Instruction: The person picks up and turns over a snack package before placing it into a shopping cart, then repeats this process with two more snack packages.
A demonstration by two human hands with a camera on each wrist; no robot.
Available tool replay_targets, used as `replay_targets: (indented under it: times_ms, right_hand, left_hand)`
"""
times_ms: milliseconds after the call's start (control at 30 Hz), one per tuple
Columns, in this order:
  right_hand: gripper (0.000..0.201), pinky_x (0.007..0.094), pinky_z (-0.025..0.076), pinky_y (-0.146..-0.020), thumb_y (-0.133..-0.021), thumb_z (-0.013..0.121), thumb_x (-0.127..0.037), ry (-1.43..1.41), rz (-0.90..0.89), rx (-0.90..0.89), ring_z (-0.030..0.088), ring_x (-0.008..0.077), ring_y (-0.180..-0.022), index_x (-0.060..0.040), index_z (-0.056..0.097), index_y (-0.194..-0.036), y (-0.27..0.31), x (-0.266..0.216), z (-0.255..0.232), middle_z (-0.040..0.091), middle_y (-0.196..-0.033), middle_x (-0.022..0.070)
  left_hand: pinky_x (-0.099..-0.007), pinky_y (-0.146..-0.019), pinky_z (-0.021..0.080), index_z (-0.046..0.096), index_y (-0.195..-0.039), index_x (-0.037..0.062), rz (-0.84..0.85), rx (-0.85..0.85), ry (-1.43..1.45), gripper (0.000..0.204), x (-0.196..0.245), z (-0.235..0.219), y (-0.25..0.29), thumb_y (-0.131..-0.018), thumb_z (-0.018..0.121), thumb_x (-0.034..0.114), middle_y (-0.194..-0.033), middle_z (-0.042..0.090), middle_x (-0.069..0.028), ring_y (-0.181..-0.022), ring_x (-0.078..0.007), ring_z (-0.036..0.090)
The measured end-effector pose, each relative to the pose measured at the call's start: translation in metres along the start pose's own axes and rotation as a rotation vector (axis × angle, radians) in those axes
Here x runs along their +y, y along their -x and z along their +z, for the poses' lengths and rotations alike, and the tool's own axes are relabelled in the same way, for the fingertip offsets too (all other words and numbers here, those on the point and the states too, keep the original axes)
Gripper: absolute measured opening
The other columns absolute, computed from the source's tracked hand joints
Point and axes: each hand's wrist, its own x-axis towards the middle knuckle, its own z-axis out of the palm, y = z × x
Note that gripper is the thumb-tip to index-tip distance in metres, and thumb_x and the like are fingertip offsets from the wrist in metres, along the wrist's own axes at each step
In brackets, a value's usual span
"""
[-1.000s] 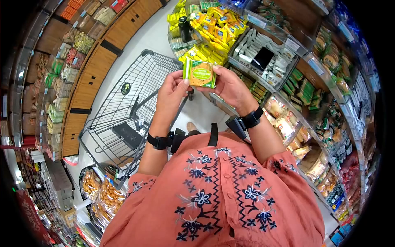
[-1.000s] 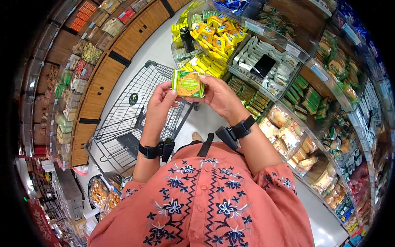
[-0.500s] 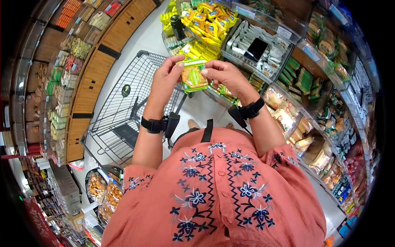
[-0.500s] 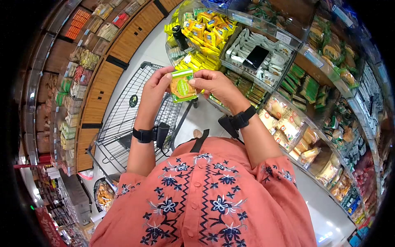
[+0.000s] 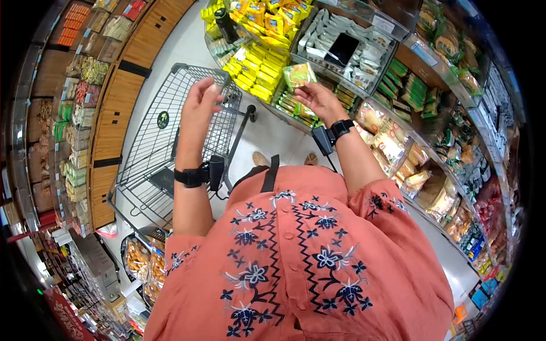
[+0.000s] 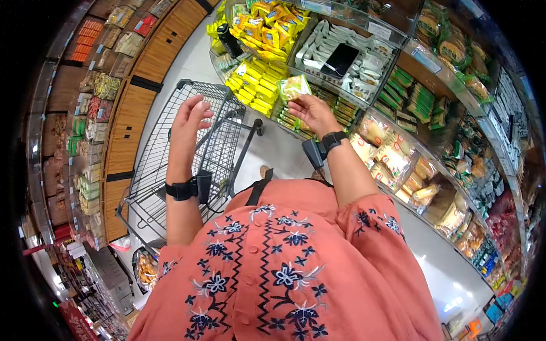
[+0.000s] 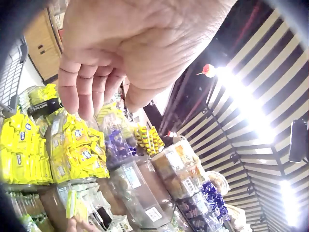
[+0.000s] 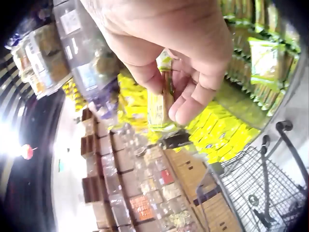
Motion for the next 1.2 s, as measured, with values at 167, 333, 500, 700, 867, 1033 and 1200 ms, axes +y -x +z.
replay_targets:
  times_ms: [167,333,500,700,867,1033,1200]
  right_hand:
    - [0.017,0.0394,0.06,-0.079,-0.096,0.056,-0.01,-0.05,0.075,0.256,0.068,0.0277,-0.091,0.0029,0.055,-0.108,-0.031,0.05,-0.077,0.064,-0.101,0.0155]
    - [0.019,0.0394,0.061,-0.08,-0.096,0.054,-0.011,-0.034,0.131,0.385,0.068,0.0286,-0.093,0.0047,0.055,-0.107,-0.035,0.074,-0.101,0.062,-0.099,0.0155]
    - [0.022,0.0412,0.06,-0.086,-0.098,0.051,-0.009,-0.071,0.136,0.426,0.066,0.0324,-0.101,0.0073,0.052,-0.113,-0.043,0.088,-0.104,0.062,-0.106,0.02]
    - [0.025,0.0455,0.057,-0.093,-0.101,0.043,-0.007,-0.053,0.203,0.473,0.063,0.0353,-0.11,0.0096,0.046,-0.119,-0.043,0.094,-0.107,0.06,-0.117,0.025]
    - [0.033,0.0449,0.056,-0.093,-0.098,0.042,-0.006,-0.065,0.162,0.464,0.061,0.0377,-0.114,0.0151,0.044,-0.123,-0.041,0.093,-0.098,0.056,-0.124,0.0284]
    - [0.032,0.0454,0.054,-0.097,-0.097,0.046,-0.007,-0.038,0.165,0.497,0.059,0.0381,-0.116,0.0106,0.043,-0.124,-0.046,0.103,-0.115,0.057,-0.124,0.0273]
    - [0.029,0.0477,0.055,-0.097,-0.097,0.047,-0.011,0.058,0.226,0.654,0.061,0.0358,-0.112,0.007,0.046,-0.119,-0.029,0.101,-0.092,0.057,-0.121,0.0251]
  left_hand:
    - [-0.027,-0.08,0.051,0.054,-0.128,-0.0021,-0.085,0.037,-0.018,0.044,-0.014,-0.016,0.01,-0.098,0.058,0.03,-0.113,0.062,-0.0113,-0.097,-0.0143,0.062]
    - [-0.0267,-0.079,0.05,0.053,-0.128,-0.0027,-0.129,0.079,-0.024,0.046,-0.018,-0.026,0.017,-0.097,0.058,0.031,-0.112,0.062,-0.0107,-0.097,-0.0145,0.062]
    - [-0.0264,-0.078,0.05,0.054,-0.127,-0.0036,-0.166,0.117,-0.014,0.046,-0.032,-0.045,0.02,-0.096,0.059,0.03,-0.109,0.063,-0.0088,-0.095,-0.014,0.062]
    - [-0.026,-0.079,0.05,0.056,-0.125,0.0008,-0.225,0.149,0.005,0.039,-0.048,-0.069,0.022,-0.098,0.059,0.03,-0.109,0.063,-0.0083,-0.096,-0.0131,0.062]
    - [-0.0268,-0.077,0.05,0.055,-0.125,-0.0023,-0.257,0.211,-0.002,0.044,-0.068,-0.108,0.015,-0.095,0.059,0.03,-0.106,0.065,-0.0087,-0.094,-0.014,0.063]
    - [-0.0258,-0.076,0.049,0.056,-0.125,-0.0023,-0.288,0.249,0.019,0.044,-0.102,-0.172,0.0,-0.095,0.06,0.03,-0.105,0.065,-0.0078,-0.092,-0.0139,0.064]
    - [-0.025,-0.074,0.049,0.058,-0.122,-0.0008,-0.337,0.326,0.031,0.044,-0.152,-0.247,-0.017,-0.094,0.061,0.033,-0.103,0.066,-0.0068,-0.091,-0.0135,0.064]
